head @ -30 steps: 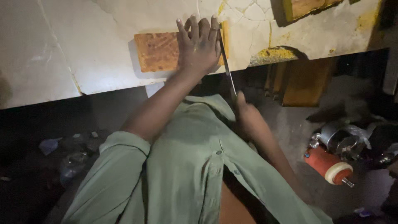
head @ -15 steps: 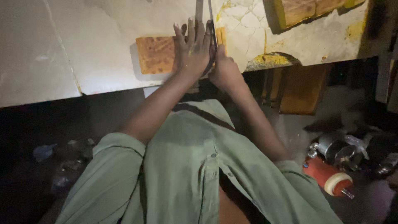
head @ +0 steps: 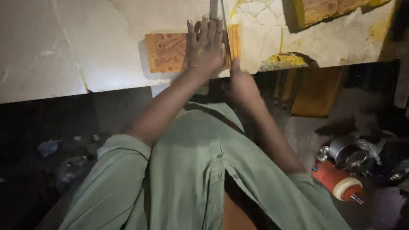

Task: The person cuts a large rectangular baked yellow cake sheet on a tiled counter into long strips using a long knife, steadying the cake with one hand while slicing. They reposition the cake between cuts and at the end lift a cut piece onto a baking tray.

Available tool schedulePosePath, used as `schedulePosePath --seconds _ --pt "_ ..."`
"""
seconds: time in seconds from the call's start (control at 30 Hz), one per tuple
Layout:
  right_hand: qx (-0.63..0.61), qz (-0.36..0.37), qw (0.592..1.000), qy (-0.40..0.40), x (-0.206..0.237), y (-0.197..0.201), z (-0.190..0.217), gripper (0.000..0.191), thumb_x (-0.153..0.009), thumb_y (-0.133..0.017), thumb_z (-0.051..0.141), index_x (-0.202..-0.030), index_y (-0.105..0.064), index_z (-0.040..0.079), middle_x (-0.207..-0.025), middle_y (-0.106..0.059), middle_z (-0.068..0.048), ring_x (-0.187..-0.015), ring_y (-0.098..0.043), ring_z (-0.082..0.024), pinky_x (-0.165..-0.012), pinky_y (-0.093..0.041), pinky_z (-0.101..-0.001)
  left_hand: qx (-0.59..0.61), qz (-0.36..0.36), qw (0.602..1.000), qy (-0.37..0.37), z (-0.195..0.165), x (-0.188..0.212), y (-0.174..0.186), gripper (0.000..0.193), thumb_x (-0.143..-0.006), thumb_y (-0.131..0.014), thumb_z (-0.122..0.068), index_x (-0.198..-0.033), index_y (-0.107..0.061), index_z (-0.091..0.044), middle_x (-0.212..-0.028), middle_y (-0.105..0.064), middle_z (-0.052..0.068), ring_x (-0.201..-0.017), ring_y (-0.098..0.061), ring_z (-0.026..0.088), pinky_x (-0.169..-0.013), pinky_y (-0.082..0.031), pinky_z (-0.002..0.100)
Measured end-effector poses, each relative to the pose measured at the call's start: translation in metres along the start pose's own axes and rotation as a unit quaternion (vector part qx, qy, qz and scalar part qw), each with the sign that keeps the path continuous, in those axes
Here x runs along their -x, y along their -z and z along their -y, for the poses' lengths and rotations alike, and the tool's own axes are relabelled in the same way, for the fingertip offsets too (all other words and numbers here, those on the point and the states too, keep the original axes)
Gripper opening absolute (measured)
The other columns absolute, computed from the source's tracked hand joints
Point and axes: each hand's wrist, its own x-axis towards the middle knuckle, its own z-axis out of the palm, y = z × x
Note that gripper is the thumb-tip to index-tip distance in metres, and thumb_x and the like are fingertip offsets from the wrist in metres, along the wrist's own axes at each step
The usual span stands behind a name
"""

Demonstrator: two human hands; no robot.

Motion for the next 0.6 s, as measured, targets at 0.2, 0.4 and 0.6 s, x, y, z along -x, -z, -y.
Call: schedulePosePath --seconds 0.2,0.4,0.6 --pt "-0.063 -0.040 0.997 -0.001 0.013 0.072 0.085 0.074 -0.083 -0.077 0.010 -0.140 -0.033 -0.005 -0.106 -0.068 -0.036 -0.102 -0.065 -0.054 -0.083 -0.053 -0.0566 -0.023 0.007 1.000 0.014 0.003 0.000 0.007 0.070 -0.105 -0.055 -0.036 -0.160 -0.033 0.002 -0.150 -0.044 0.028 -0.146 -0.030 0.052 -0.117 -0.009 0.081" --pt "-0.062 0.108 0.992 -0.016 0.119 0.036 0.041 0.096 -0.078 -0.081 0.016 -0.146 -0.018 -0.006 -0.103 -0.066 -0.035 -0.093 -0.066 -0.052 -0.075 -0.055 -0.0545 0.008 0.113 0.993 0.035 0.001 -0.006 0.013 0.074 -0.100 -0.051 -0.039 -0.158 -0.030 0.002 -0.144 -0.043 0.026 -0.142 -0.031 0.051 -0.110 -0.008 0.084" --pt "-0.005 -0.062 0.994 0.088 0.029 -0.030 -0.003 0.086 -0.087 -0.076 0.013 -0.146 -0.019 -0.013 -0.091 -0.065 -0.033 -0.085 -0.063 -0.053 -0.075 -0.052 -0.0568 0.009 0.062 0.997 0.039 0.004 -0.002 0.006 0.071 -0.103 -0.051 -0.035 -0.159 -0.032 0.004 -0.148 -0.044 0.026 -0.147 -0.032 0.046 -0.120 -0.008 0.077"
